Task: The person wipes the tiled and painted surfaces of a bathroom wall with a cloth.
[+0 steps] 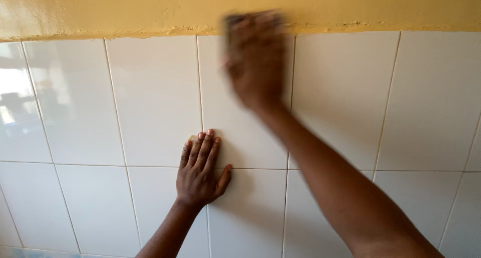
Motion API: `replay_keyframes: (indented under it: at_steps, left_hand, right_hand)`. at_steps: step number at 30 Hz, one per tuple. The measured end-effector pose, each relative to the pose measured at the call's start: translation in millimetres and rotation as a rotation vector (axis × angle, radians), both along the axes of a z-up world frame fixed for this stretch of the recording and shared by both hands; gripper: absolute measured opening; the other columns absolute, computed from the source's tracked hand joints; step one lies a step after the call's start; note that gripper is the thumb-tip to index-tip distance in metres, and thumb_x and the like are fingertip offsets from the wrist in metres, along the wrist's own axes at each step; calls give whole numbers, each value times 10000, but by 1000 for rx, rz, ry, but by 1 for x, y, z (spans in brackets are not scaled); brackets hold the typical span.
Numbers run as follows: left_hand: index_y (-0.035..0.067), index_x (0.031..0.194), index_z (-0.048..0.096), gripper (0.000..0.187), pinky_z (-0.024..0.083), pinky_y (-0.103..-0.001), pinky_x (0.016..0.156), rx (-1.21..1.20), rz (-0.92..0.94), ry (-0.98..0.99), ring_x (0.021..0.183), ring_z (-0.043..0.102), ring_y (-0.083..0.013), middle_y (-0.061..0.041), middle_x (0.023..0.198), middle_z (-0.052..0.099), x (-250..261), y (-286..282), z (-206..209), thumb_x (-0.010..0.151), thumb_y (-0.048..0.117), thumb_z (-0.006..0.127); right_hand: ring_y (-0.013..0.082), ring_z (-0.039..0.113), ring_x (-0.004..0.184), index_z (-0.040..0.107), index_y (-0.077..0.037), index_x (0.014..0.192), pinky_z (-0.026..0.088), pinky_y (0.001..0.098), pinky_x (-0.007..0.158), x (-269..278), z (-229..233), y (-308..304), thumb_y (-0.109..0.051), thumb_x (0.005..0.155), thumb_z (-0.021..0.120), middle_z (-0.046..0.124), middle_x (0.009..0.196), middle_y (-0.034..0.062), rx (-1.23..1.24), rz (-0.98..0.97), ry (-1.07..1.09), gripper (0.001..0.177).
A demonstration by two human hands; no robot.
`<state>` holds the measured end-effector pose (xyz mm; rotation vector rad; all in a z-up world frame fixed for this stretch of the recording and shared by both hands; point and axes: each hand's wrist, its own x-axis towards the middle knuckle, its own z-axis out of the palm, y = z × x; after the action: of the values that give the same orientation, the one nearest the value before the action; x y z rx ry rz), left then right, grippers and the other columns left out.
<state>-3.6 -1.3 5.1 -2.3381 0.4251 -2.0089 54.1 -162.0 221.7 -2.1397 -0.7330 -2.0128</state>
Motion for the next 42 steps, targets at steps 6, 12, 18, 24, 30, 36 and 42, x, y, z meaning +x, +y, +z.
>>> replay_keyframes:
  at_steps: [6, 12, 18, 24, 30, 36, 42]
  left_hand:
    - [26, 1504, 474, 675, 210, -484, 1268, 3, -39, -20, 1520, 346, -305, -165, 1607, 423, -2, 3, 0, 985, 448, 562]
    - [19, 1505, 477, 672, 219, -493, 1264, 11, -59, -32, 1514, 367, -324, -182, 1602, 431, -4, 2, 1, 982, 429, 580]
    - [10, 1512, 476, 667, 205, -496, 1275, 1, -50, -61, 1514, 373, -334, -195, 1601, 435, 0, -5, 0, 985, 405, 581]
    - [-13, 1509, 477, 700, 202, -512, 1262, 17, -15, -54, 1513, 364, -352, -216, 1602, 432, 4, -3, -2, 971, 420, 592]
    - [-5, 1520, 479, 680, 211, -503, 1286, 24, -23, -27, 1536, 361, -345, -215, 1617, 427, -2, 0, -2, 993, 411, 588]
    - [3, 1525, 484, 703, 209, -510, 1261, 15, 18, -19, 1516, 361, -343, -208, 1609, 434, 0, -2, -5, 979, 433, 590]
    - [-6, 1543, 473, 678, 202, -509, 1299, 20, -34, -58, 1546, 349, -346, -209, 1628, 424, 4, 1, -7, 1024, 416, 584]
  right_hand:
    - [344, 141, 1608, 211, -175, 1660, 46, 572, 1305, -19, -47, 19, -634, 1085, 324, 159, 1739, 94, -350, 103, 12, 745]
    - [470, 176, 1578, 326, -14, 1649, 85, 609, 1271, -1, -8, -112, -598, 1093, 390, 259, 1701, 263, 106, 29, 10, 809]
    - [414, 97, 1614, 216, 14, 1668, 36, 588, 1289, 1, -63, -237, -703, 1027, 98, 164, 1728, 257, 468, -119, 122, 969]
    - [461, 63, 1623, 182, 12, 1662, 24, 578, 1316, 2, -163, -163, -472, 1050, 386, 115, 1736, 272, 302, -109, 248, 806]
    - [354, 167, 1560, 313, -87, 1615, 113, 636, 1243, -14, -149, -116, -539, 1000, 567, 278, 1679, 154, -339, 60, -1, 804]
    - [493, 169, 1600, 250, 11, 1682, 112, 638, 1279, 1, -65, -213, -572, 1169, 399, 200, 1730, 270, 301, -152, 84, 791]
    - [510, 160, 1547, 188, 60, 1635, 125, 659, 1252, -3, -169, -165, -601, 1075, 349, 178, 1663, 353, 9, -88, 150, 882]
